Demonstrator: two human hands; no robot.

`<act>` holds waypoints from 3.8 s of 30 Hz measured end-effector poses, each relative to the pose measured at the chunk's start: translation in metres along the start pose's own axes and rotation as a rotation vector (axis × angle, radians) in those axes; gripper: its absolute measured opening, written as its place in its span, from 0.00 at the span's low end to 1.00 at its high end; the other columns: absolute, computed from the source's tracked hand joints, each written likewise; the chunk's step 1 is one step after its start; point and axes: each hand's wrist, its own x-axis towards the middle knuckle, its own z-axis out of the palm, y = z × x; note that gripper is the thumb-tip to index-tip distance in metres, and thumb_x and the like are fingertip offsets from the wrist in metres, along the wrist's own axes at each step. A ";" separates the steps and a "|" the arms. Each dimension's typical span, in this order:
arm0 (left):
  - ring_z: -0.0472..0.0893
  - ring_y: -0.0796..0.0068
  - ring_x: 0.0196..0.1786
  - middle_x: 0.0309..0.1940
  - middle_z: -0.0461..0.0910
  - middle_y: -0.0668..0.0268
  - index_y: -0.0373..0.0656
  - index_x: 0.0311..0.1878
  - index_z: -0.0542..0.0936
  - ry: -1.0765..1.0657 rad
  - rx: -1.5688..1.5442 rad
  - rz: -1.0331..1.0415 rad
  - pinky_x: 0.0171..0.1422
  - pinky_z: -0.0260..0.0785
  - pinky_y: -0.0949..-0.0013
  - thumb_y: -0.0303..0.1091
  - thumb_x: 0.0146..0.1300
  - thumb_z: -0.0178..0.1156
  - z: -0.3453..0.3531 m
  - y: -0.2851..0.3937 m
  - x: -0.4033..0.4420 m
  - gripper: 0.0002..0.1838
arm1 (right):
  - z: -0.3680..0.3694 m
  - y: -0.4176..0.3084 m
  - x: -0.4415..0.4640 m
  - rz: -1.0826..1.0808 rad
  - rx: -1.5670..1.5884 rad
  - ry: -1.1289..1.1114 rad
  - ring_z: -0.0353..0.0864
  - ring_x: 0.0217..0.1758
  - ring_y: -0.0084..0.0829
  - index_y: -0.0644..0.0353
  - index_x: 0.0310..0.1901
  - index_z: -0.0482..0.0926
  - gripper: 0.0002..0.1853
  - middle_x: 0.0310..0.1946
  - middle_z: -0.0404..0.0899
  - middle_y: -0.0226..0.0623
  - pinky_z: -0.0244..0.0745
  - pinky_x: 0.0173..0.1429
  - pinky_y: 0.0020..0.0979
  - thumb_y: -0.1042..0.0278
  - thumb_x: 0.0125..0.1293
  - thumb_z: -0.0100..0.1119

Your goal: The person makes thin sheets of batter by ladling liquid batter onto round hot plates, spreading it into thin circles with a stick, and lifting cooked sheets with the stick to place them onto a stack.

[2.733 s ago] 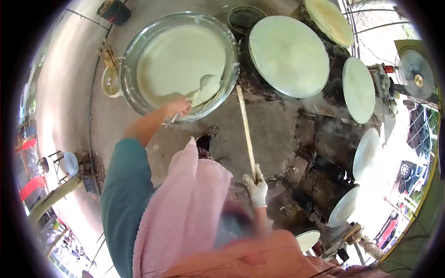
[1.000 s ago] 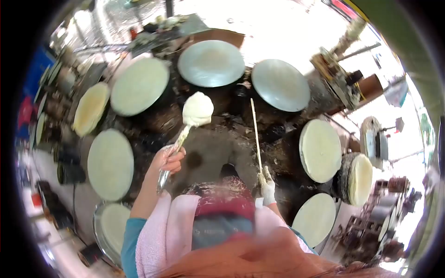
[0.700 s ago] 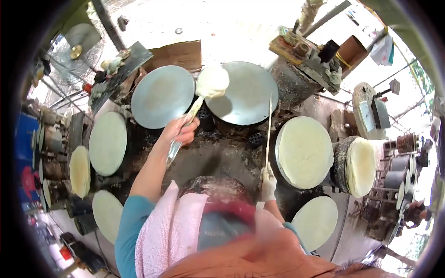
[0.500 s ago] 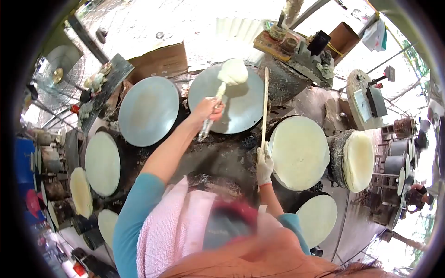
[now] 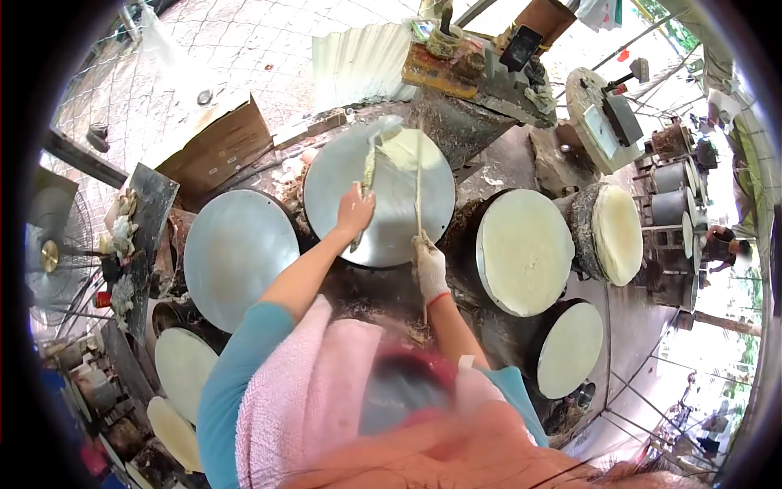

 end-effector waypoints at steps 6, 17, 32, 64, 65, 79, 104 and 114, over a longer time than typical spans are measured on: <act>0.79 0.43 0.32 0.28 0.78 0.43 0.30 0.54 0.72 0.123 -0.078 0.103 0.36 0.70 0.54 0.37 0.65 0.55 -0.094 -0.002 -0.009 0.20 | -0.039 0.024 0.026 -0.458 -0.153 0.182 0.73 0.38 0.15 0.64 0.52 0.79 0.17 0.35 0.77 0.26 0.68 0.42 0.17 0.62 0.67 0.60; 0.71 0.73 0.28 0.22 0.73 0.60 0.33 0.39 0.74 0.037 -0.223 -0.217 0.35 0.67 0.65 0.34 0.67 0.53 -0.176 -0.007 -0.076 0.11 | -0.073 -0.015 0.056 -0.312 -0.114 -0.071 0.63 0.20 0.12 0.55 0.57 0.77 0.19 0.24 0.71 0.18 0.59 0.24 0.17 0.60 0.66 0.61; 0.62 0.81 0.10 0.16 0.64 0.71 0.38 0.36 0.71 0.203 -0.513 -0.653 0.13 0.51 0.74 0.33 0.71 0.48 -0.188 0.028 -0.118 0.09 | -0.059 -0.076 0.084 0.051 -0.309 -0.457 0.59 0.18 0.12 0.60 0.57 0.78 0.19 0.26 0.72 0.15 0.52 0.20 0.20 0.62 0.67 0.60; 0.64 0.78 0.11 0.15 0.67 0.68 0.39 0.31 0.68 0.342 -0.433 -0.871 0.15 0.53 0.71 0.34 0.70 0.51 -0.140 0.045 -0.171 0.12 | -0.072 -0.144 0.209 -0.208 -0.711 -0.728 0.75 0.47 0.18 0.67 0.57 0.77 0.21 0.47 0.80 0.28 0.69 0.54 0.19 0.66 0.65 0.63; 0.64 0.78 0.11 0.15 0.67 0.68 0.39 0.31 0.68 0.347 -0.437 -0.882 0.15 0.54 0.71 0.34 0.70 0.51 -0.138 0.042 -0.174 0.12 | -0.063 -0.146 0.196 -0.155 -0.763 -0.808 0.74 0.46 0.17 0.66 0.58 0.77 0.21 0.46 0.81 0.28 0.69 0.52 0.18 0.65 0.65 0.62; 0.76 0.35 0.36 0.29 0.77 0.38 0.31 0.38 0.72 0.221 0.379 -0.477 0.39 0.68 0.44 0.38 0.67 0.53 -0.127 -0.012 -0.141 0.15 | -0.042 -0.170 0.165 0.026 -0.962 -0.942 0.70 0.30 0.11 0.61 0.58 0.78 0.20 0.35 0.79 0.22 0.65 0.30 0.16 0.67 0.65 0.61; 0.77 0.39 0.32 0.27 0.78 0.44 0.37 0.43 0.72 -0.465 0.187 -0.129 0.35 0.68 0.47 0.38 0.66 0.55 -0.165 0.012 -0.197 0.13 | -0.071 -0.005 -0.008 0.336 0.092 -0.700 0.60 0.15 0.15 0.56 0.49 0.77 0.14 0.19 0.67 0.21 0.56 0.17 0.22 0.59 0.67 0.60; 0.75 0.74 0.27 0.27 0.77 0.60 0.32 0.47 0.75 0.090 -0.260 -0.309 0.32 0.68 0.68 0.32 0.68 0.55 -0.291 -0.070 -0.217 0.12 | 0.199 0.161 0.012 -0.195 -0.269 0.005 0.65 0.18 0.18 0.57 0.40 0.79 0.19 0.20 0.70 0.26 0.62 0.23 0.26 0.48 0.70 0.53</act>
